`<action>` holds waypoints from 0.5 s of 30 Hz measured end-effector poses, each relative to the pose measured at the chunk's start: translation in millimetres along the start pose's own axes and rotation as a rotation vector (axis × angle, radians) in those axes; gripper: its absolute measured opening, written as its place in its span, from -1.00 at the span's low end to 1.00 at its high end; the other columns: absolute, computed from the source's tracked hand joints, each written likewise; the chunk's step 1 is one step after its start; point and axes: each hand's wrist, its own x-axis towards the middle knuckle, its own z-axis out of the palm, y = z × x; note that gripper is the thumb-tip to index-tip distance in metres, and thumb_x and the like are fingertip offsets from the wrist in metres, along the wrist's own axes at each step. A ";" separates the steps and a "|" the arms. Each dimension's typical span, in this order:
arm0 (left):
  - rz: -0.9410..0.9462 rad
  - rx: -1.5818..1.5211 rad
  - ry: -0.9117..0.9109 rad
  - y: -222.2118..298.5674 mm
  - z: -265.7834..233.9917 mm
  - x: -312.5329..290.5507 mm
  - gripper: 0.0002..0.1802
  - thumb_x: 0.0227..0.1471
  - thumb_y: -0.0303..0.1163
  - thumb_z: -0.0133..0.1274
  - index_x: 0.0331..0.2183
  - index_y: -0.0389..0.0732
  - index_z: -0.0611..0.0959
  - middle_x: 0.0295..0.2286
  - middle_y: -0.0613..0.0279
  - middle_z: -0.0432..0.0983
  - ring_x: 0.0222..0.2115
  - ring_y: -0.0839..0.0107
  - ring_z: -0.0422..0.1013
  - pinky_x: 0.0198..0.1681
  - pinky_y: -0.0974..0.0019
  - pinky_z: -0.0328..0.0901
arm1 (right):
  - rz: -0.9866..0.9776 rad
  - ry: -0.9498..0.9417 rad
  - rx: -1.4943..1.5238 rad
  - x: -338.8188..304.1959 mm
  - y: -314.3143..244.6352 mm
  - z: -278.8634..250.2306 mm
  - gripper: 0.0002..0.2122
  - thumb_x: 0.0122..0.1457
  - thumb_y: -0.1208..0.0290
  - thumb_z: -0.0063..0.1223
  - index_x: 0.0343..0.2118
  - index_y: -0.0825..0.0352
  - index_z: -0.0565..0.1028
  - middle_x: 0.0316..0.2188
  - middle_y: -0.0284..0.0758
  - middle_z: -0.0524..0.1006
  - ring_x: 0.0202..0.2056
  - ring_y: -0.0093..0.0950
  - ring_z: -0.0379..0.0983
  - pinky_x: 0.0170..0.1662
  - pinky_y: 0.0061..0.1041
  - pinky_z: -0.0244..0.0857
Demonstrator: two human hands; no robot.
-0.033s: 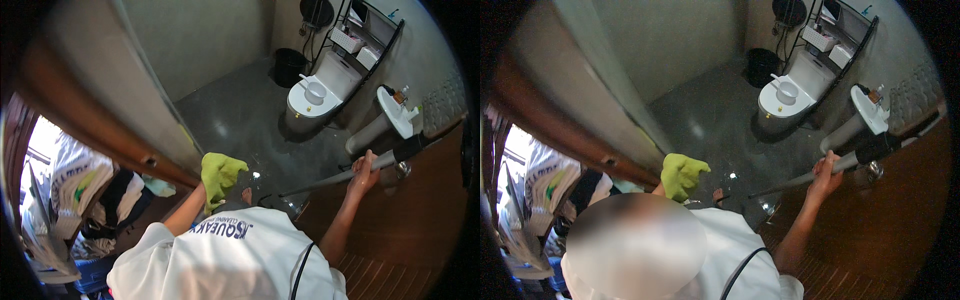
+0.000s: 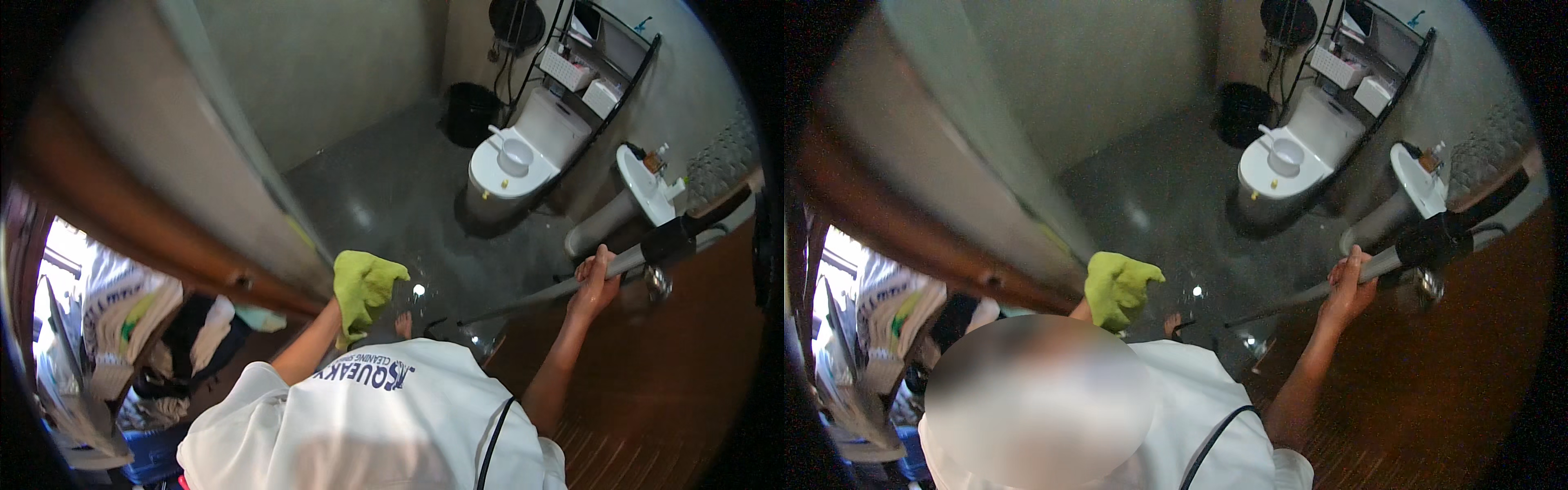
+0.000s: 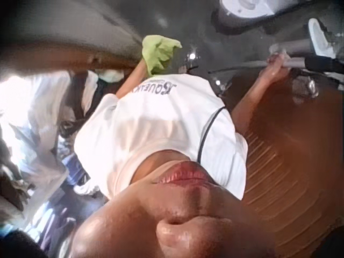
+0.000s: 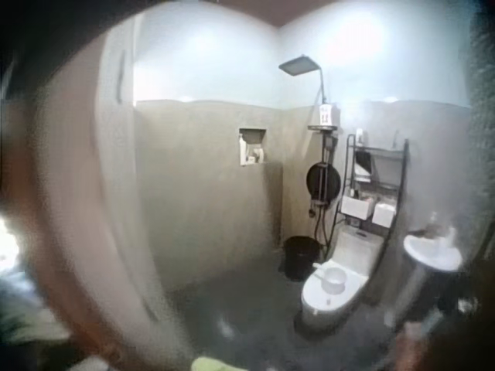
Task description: The person wipes the bathroom floor around the toilet and sink using a yellow cloth, سپس rinses and wrings the cloth in a bucket of water outside the bathroom before continuing to wipe the floor.
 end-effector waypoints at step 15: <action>0.492 0.363 -0.201 134.0 10.7 342.6 -0.59 -0.26 -0.14 0.07 -0.32 -0.15 0.49 -0.37 0.20 0.42 -0.35 0.37 0.36 -0.26 0.32 0.24 | 0.035 -0.238 0.079 220.4 200.3 225.3 -0.87 0.09 0.41 -0.10 -0.51 0.34 0.30 -0.70 -0.46 0.25 -0.67 -0.66 0.16 -0.60 -0.63 0.06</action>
